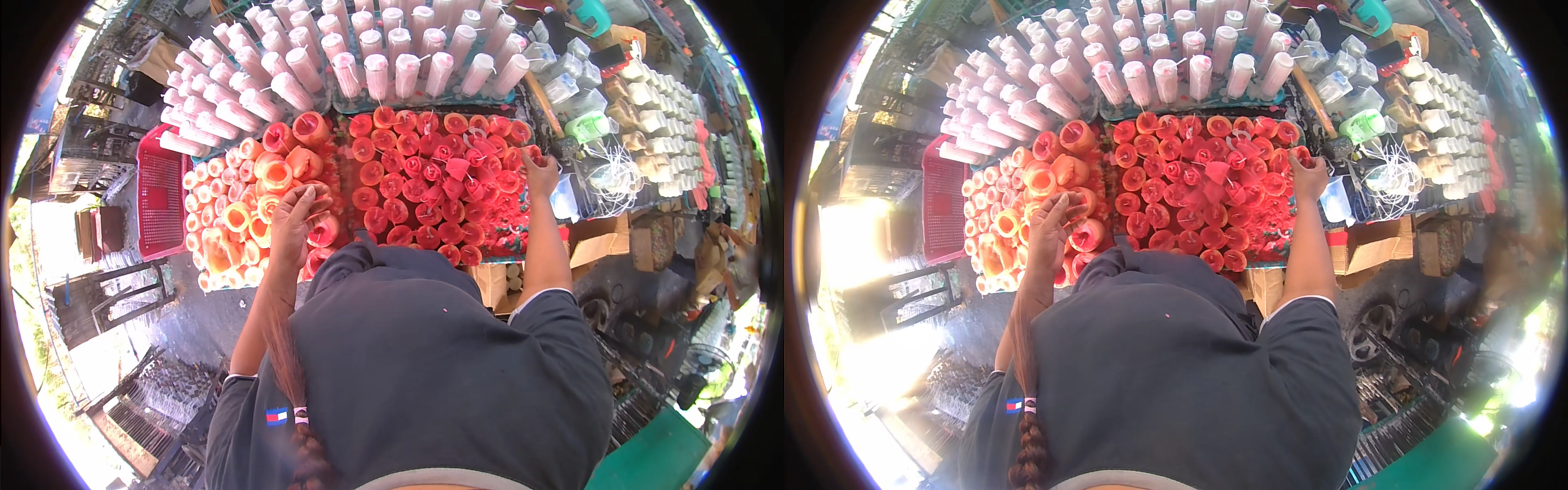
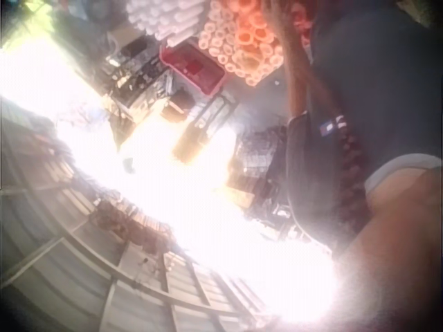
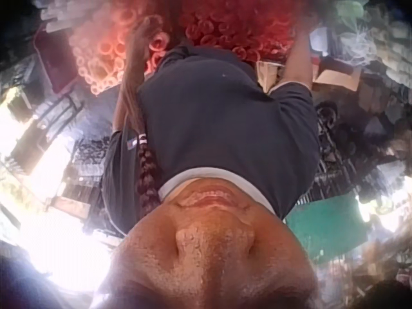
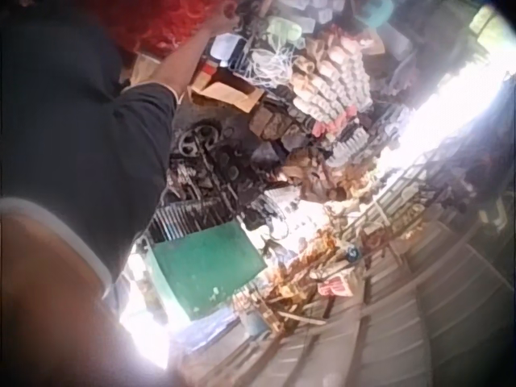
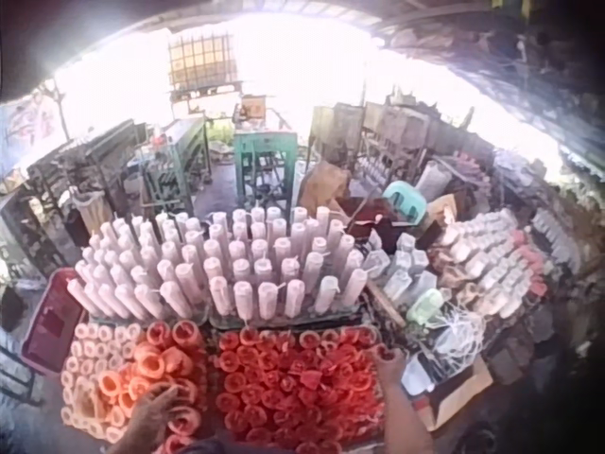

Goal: The person repeatedly picks up small red candle cups and wicks, inserts the wicks into the cups, and places the assembled units into a cardboard box. The person also briefly moves a tray of assembled candles aside to access more items.

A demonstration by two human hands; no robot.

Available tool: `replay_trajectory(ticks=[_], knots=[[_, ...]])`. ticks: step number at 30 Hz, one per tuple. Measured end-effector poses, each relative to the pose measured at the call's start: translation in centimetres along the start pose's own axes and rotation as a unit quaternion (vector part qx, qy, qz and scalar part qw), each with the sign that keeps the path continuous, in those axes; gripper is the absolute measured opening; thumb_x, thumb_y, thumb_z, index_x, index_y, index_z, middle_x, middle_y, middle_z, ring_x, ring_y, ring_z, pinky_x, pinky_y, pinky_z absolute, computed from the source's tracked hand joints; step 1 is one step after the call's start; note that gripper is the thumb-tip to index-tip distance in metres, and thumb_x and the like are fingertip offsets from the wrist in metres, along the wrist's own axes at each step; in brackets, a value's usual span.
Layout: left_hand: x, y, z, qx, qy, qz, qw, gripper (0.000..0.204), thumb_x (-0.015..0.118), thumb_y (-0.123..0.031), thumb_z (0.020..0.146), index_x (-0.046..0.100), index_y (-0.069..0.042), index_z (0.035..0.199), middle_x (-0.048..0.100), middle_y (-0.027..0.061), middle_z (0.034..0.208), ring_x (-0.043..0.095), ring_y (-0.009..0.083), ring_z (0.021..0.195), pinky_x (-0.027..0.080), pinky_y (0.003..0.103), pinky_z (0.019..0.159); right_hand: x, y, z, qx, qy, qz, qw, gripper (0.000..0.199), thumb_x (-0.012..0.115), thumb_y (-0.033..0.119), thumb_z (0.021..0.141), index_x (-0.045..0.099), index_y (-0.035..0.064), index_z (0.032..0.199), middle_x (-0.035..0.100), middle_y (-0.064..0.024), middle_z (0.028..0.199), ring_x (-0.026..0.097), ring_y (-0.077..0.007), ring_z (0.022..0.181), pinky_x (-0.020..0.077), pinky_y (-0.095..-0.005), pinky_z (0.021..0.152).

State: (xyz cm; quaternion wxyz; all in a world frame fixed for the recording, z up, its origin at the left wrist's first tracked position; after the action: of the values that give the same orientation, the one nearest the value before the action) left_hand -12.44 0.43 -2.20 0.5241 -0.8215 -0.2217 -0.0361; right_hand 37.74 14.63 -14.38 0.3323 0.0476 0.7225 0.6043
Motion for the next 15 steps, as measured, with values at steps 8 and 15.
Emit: replay_trajectory(ticks=[8, 15], knots=[[-0.4, 0.9, 0.1, -0.003, -0.013, 0.003, 1.0, 0.018, 0.054, -0.019, 0.093, 0.059, -0.006, 0.104, 0.064, 0.0042, 0.101, 0.061, 0.0124, 0.089, 0.048, 0.027, 0.076, -2.3, 14.2, -1.4, -0.188, -0.029, -0.168, 0.967, 0.04, 0.08, 0.033, 0.063, 0.055, 0.0029, 0.074, 0.063, -0.0089, 0.07, 0.059, -0.019, 0.061, 0.0462, -0.0324, 0.059], [1.1, 1.4, 0.6, -0.011, 0.033, 0.035, 0.999, 0.021, 0.055, -0.022, 0.092, 0.059, -0.006, 0.105, 0.064, 0.0038, 0.1, 0.061, 0.0115, 0.089, 0.048, 0.026, 0.076, -1.3, 18.5, -2.6, -0.232, 0.109, -0.212, 0.943, 0.046, 0.079, 0.034, 0.065, 0.059, 0.0013, 0.089, 0.063, -0.0111, 0.08, 0.06, -0.0175, 0.069, 0.0472, -0.03, 0.065]])
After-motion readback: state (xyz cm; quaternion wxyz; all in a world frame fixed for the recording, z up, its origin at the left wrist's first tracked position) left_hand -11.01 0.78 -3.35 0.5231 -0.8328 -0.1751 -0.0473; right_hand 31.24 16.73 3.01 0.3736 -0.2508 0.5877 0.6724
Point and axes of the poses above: each hand's wrist, its own z-axis towards the middle knuckle, its own x-axis out of the palm, y = z × x, the point moved 7 cm from there along z, towards the middle knuckle
